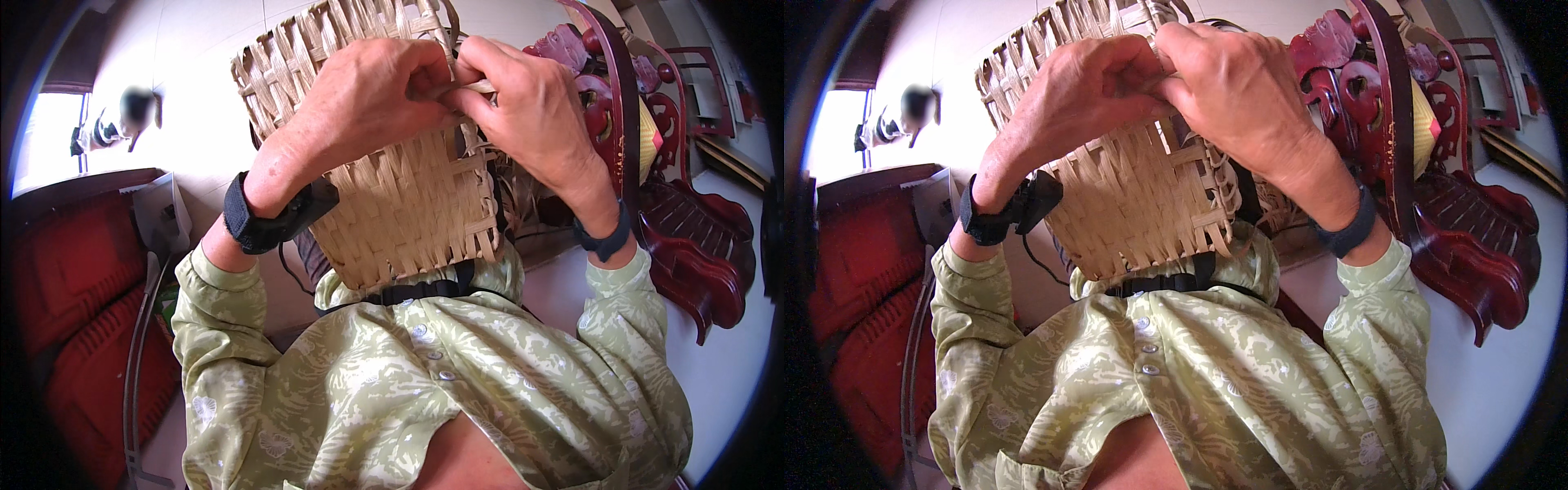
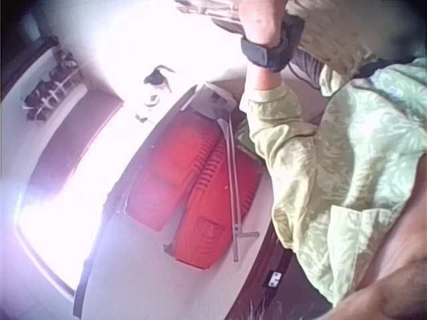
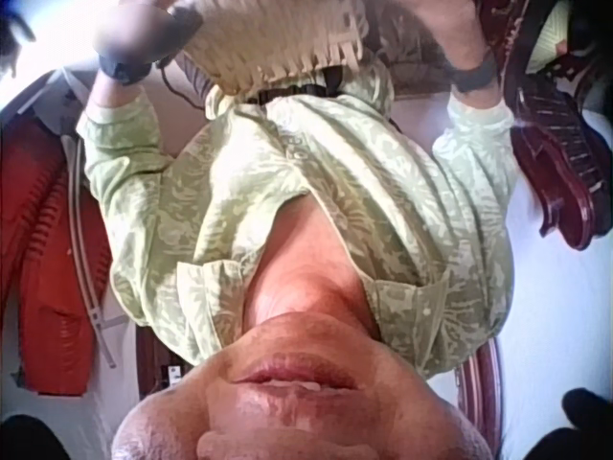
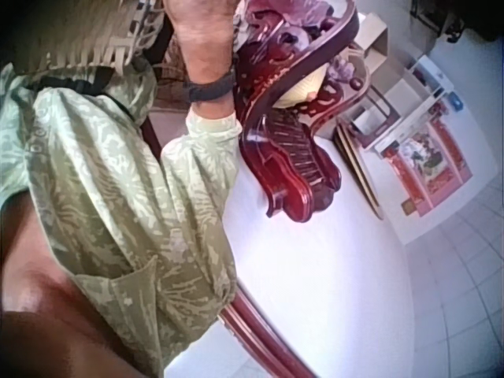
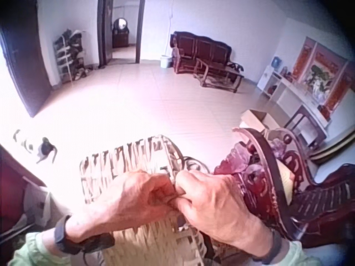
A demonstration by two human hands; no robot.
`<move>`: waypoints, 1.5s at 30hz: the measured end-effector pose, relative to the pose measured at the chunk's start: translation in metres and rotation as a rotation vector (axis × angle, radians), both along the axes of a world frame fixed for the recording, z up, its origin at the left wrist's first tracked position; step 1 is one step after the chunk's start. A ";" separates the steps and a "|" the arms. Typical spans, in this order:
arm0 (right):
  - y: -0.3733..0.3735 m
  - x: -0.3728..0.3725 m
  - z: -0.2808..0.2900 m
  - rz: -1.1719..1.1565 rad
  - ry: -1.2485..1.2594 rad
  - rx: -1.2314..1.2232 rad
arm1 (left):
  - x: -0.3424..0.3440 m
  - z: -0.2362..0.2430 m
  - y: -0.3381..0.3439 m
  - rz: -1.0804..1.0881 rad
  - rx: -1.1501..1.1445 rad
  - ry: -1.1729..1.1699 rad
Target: The person weaves a basket by hand, threading flexible wooden strips through the vertical structural ribs of the basket to build up its sides.
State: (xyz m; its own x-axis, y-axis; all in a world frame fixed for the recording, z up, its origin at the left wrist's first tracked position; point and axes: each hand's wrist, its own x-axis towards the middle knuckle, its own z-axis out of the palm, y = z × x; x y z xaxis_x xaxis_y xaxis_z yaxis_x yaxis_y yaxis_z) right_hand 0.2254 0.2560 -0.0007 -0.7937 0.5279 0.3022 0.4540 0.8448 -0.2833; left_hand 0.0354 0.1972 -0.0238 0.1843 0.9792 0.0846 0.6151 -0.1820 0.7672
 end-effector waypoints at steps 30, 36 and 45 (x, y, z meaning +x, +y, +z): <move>-0.030 0.027 0.016 0.000 0.126 0.050 | 0.020 -0.005 -0.006 0.108 0.373 0.327; -0.035 0.019 0.008 -0.040 0.111 0.149 | 0.023 -0.005 -0.013 0.147 0.347 0.312; -0.043 0.018 -0.017 -0.037 0.190 0.180 | 0.021 -0.005 -0.015 0.122 0.339 0.281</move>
State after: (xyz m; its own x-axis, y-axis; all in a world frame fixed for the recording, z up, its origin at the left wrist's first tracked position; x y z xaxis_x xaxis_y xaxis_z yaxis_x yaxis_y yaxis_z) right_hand 0.2433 0.2129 -0.0175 -0.6949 0.4800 0.5355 0.4388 0.8729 -0.2131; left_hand 0.0563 0.1821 -0.0290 0.1313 0.9210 0.3668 0.8234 -0.3074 0.4770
